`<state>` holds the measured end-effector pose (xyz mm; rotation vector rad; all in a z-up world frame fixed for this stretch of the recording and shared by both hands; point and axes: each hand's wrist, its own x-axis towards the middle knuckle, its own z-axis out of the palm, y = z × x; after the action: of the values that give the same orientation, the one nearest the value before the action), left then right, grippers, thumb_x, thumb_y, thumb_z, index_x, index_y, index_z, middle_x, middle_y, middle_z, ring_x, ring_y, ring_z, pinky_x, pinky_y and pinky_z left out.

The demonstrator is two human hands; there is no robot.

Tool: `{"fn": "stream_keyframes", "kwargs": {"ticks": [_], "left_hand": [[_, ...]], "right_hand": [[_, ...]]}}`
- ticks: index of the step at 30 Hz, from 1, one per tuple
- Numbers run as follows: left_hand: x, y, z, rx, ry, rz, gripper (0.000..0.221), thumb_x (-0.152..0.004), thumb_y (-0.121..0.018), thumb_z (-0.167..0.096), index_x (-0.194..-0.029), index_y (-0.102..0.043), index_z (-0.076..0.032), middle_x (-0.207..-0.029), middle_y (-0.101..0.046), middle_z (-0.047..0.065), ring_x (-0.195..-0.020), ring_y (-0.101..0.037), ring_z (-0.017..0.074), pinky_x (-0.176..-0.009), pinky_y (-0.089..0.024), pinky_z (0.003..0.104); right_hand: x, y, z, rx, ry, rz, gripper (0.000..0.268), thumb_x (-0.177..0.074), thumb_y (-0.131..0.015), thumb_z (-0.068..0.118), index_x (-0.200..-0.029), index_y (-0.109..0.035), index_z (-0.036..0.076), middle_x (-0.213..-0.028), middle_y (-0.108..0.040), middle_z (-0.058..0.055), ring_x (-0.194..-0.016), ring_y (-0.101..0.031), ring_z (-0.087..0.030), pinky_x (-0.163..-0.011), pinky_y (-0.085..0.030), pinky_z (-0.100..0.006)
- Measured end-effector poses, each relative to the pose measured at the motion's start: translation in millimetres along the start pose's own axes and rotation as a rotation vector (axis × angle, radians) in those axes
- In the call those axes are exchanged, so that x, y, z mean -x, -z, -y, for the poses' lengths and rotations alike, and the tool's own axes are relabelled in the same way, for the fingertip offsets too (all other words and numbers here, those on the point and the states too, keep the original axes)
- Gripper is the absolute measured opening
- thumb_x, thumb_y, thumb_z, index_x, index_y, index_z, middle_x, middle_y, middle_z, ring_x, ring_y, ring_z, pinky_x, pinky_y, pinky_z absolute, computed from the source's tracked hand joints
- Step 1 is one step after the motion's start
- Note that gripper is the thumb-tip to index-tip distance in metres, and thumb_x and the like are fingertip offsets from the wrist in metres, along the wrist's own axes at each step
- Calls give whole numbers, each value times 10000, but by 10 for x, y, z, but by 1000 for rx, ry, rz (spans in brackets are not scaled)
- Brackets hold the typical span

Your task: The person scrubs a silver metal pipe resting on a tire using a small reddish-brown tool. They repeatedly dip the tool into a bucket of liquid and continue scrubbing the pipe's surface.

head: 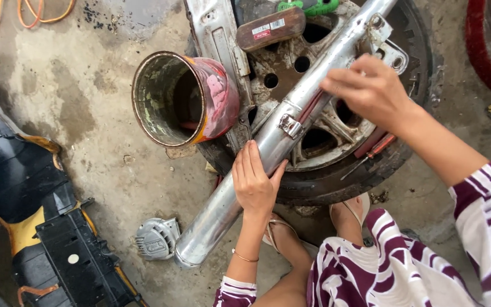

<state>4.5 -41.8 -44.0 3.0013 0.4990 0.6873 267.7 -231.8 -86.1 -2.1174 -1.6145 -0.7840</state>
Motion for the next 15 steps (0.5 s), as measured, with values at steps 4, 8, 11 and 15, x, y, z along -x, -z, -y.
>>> {"fn": "stream_keyframes", "kwargs": {"ticks": [4,8,11,15], "left_hand": [[-3,16,-6,-1,-4,-1,853,-744,-877,-530,-1316,-626,51,-1264,-672,204,-1122,-675,338,-1007,-532,441],[6,-1,18,14,5,-23,832,-769,-849,-545,-1303,-628,52,-1258,-671,204,-1113,-678,349,-1002,-537,452],[8,1,16,14,-3,-13,832,-765,-857,-540,-1303,-631,53,-1259,-672,203,-1119,-677,345,-1007,-534,446],[14,-13,7,4,2,-25,822,-772,-851,-542,-1299,-635,51,-1261,-675,203,-1124,-678,346,-1014,-531,445]], "right_hand": [[-75,52,347,-151,24,43,196,-982,-669,168,-1088,-808,257,-1008,-735,59,-803,-493,-133,-728,-481,-248],[-225,45,272,-174,37,-76,179,-1011,-659,46,-1037,-810,139,-1029,-752,-60,-817,-603,-229,-761,-540,-340],[-197,41,293,-212,39,-101,207,-984,-658,-22,-949,-814,109,-947,-754,-68,-753,-603,-248,-745,-536,-350],[-95,-22,68,-96,-24,-65,209,-1012,-665,53,-1029,-823,189,-1007,-747,-7,-807,-566,-198,-745,-522,-318]]}}
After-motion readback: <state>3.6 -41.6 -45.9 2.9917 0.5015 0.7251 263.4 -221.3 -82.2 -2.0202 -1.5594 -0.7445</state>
